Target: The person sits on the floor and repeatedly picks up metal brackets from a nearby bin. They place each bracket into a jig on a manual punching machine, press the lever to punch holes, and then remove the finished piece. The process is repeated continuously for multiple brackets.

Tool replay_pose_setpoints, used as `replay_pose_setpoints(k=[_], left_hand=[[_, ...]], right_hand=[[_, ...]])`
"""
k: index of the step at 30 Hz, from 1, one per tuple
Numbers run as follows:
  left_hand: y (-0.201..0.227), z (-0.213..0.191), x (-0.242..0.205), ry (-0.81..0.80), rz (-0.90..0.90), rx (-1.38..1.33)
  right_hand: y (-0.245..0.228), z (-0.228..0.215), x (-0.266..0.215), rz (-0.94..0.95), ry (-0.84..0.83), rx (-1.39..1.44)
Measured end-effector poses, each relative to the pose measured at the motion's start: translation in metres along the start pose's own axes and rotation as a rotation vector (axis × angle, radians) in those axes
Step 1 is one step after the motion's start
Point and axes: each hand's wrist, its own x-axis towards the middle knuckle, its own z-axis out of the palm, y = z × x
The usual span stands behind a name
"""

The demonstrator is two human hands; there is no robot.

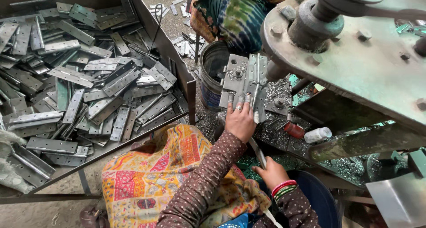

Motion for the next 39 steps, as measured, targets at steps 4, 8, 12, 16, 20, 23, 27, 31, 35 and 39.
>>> replay_pose_setpoints(k=[4,8,12,16,20,23,27,31,35,39], left_hand=[[-0.008,0.004,0.003,-0.034,0.016,0.023],[-0.010,0.010,0.003,0.001,0.027,0.009],[-0.013,0.028,0.025,-0.111,0.078,0.196],[-0.011,0.044,0.027,-0.030,0.021,0.208],[-0.010,0.038,0.033,-0.070,0.042,0.082],[-0.018,0.027,0.030,-0.090,0.076,0.149],[-0.011,0.037,0.042,-0.121,0.025,0.089],[-0.012,0.048,0.058,-0.192,0.002,0.060],[-0.023,0.043,0.066,-0.167,0.011,0.059],[-0.024,0.036,0.076,-0.267,0.073,0.215]], right_hand=[[0.007,0.069,-0.005,-0.027,0.135,0.128],[0.020,0.079,0.006,-0.053,0.114,0.151],[0.032,0.054,0.022,0.015,0.023,-0.070],[0.028,0.072,0.000,-0.069,0.128,0.056],[0.018,0.073,0.003,-0.040,0.138,0.167],[0.014,0.062,0.007,-0.028,0.070,0.082],[0.027,0.040,0.007,-0.085,0.051,-0.028],[0.013,0.058,0.001,0.071,0.019,0.176],[0.009,0.067,0.005,-0.041,0.113,0.107],[0.035,0.045,0.010,-0.154,0.035,0.142]])
